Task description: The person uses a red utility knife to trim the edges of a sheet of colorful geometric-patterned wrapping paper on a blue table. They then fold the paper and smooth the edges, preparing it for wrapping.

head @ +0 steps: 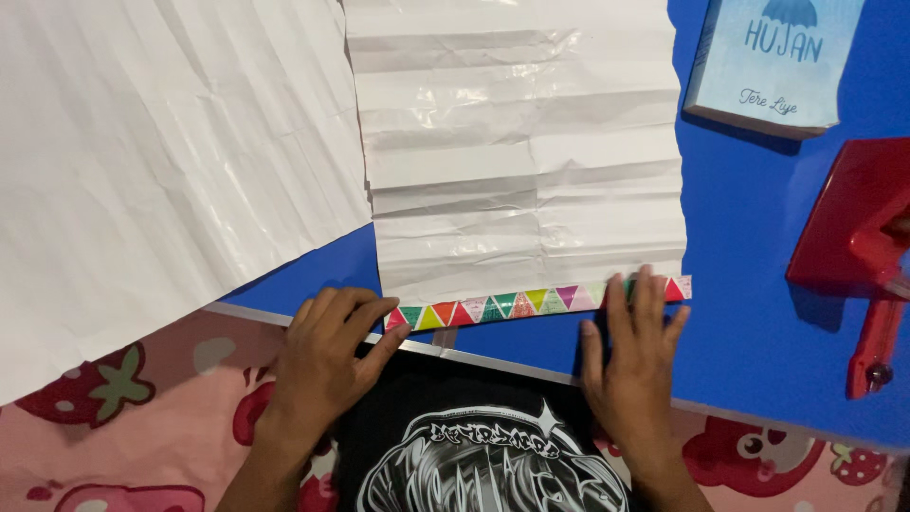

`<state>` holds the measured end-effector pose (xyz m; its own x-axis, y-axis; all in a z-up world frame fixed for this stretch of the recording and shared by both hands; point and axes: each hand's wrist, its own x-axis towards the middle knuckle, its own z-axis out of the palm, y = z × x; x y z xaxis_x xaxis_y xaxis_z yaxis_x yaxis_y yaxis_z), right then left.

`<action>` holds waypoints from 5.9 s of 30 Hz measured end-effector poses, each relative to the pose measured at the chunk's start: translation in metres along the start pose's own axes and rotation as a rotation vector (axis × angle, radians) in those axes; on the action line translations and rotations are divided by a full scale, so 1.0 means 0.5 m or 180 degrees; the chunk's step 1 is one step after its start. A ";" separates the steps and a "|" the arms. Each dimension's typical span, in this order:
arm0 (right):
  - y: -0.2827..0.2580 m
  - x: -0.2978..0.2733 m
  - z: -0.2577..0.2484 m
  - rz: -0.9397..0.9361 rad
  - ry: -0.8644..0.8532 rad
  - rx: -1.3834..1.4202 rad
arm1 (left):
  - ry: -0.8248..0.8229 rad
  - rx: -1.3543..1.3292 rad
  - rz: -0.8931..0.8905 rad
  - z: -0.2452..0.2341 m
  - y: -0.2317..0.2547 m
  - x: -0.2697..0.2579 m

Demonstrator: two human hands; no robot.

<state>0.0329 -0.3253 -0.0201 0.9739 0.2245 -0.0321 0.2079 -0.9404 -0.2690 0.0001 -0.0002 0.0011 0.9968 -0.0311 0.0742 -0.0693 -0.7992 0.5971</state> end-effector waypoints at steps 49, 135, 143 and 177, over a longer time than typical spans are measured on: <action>-0.189 0.013 0.024 -0.1905 -0.0485 0.0690 | 0.0564 -0.0018 -0.0988 0.007 0.035 -0.032; -0.140 0.022 0.029 -0.2221 -0.0322 0.0639 | 0.0152 0.0304 0.1089 0.018 -0.022 -0.072; -0.140 0.052 -0.015 -0.2517 -0.0288 0.1450 | 0.1444 -0.0151 0.1241 0.004 -0.014 -0.082; 0.093 -0.031 -0.102 -0.0008 -0.0936 0.1663 | -0.1492 0.0817 0.2067 0.077 0.058 0.130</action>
<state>0.0323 -0.3856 0.0168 0.8921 0.3580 -0.2758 0.0655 -0.7064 -0.7048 0.0643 -0.0488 -0.0076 0.6796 -0.7329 -0.0330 -0.6802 -0.6463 0.3459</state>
